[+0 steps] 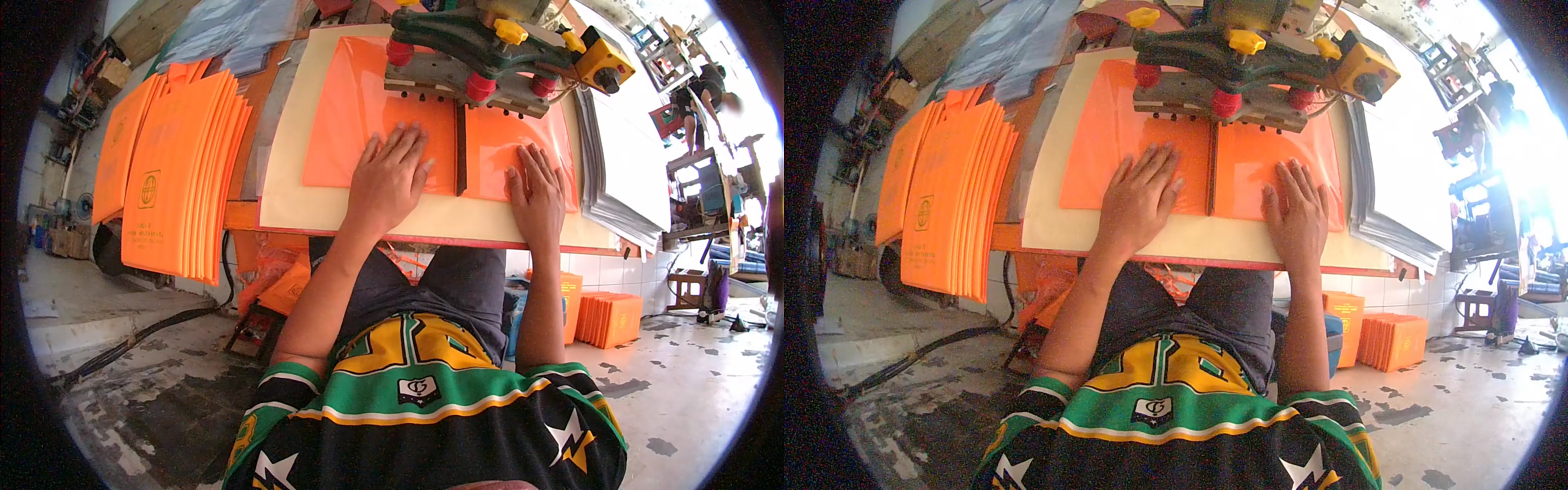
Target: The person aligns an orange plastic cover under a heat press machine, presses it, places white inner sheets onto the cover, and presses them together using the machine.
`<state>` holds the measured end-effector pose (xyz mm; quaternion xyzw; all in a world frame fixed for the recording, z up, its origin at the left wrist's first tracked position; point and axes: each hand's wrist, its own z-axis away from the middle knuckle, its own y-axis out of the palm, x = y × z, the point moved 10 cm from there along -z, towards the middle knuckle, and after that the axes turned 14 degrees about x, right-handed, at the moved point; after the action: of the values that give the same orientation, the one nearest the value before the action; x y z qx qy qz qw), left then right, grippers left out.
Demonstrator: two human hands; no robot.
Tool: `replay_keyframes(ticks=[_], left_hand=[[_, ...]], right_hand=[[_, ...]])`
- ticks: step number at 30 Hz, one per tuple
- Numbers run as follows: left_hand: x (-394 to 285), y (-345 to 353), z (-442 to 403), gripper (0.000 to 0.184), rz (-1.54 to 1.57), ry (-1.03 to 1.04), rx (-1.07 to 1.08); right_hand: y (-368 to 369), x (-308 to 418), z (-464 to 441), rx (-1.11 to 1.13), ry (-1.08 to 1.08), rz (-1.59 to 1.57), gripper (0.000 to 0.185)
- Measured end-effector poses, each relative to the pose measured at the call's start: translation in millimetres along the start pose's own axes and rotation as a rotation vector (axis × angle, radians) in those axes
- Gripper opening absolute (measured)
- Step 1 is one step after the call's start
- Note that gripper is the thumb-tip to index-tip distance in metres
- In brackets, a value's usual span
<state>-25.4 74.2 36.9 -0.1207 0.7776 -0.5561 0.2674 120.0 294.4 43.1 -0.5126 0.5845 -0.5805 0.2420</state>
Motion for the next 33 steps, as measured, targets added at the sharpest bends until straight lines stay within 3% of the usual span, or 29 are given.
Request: replay_keyframes(ticks=[2,4,8,10,13,21,28,33], left_hand=[[-1.8,-3.1,1.5,0.049,0.020,0.022,-0.020],[-16.4,-13.6,5.0,0.040,0.013,0.140,-0.062],[-17.3,-28.0,11.4,0.033,0.080,0.139,-0.170],[-18.9,-24.5,8.3,0.031,0.025,0.126,-0.132],[-19.3,-16.6,5.4,0.030,0.050,0.171,-0.104],[-28.3,-34.3,14.4,0.017,0.190,0.310,-0.158],[-32.5,-50.0,22.5,0.033,0.237,0.340,-0.239],[-27.9,-54.2,23.3,0.035,0.241,0.303,-0.321]], right_hand=[[-1.5,0.8,0.4,-0.006,-0.005,-0.010,0.049],[-19.4,9.6,5.5,-0.163,-0.071,0.041,0.044],[-23.7,12.7,11.4,-0.161,-0.161,-0.035,0.038],[-10.1,26.9,8.3,0.019,-0.254,-0.055,0.036],[-4.2,27.9,3.8,0.108,-0.223,-0.204,0.035],[-8.6,35.2,7.6,0.116,-0.351,-0.223,0.026],[-10.4,41.7,15.3,0.128,-0.477,-0.271,0.021],[-20.0,48.6,17.5,0.091,-0.480,-0.241,0.022]])
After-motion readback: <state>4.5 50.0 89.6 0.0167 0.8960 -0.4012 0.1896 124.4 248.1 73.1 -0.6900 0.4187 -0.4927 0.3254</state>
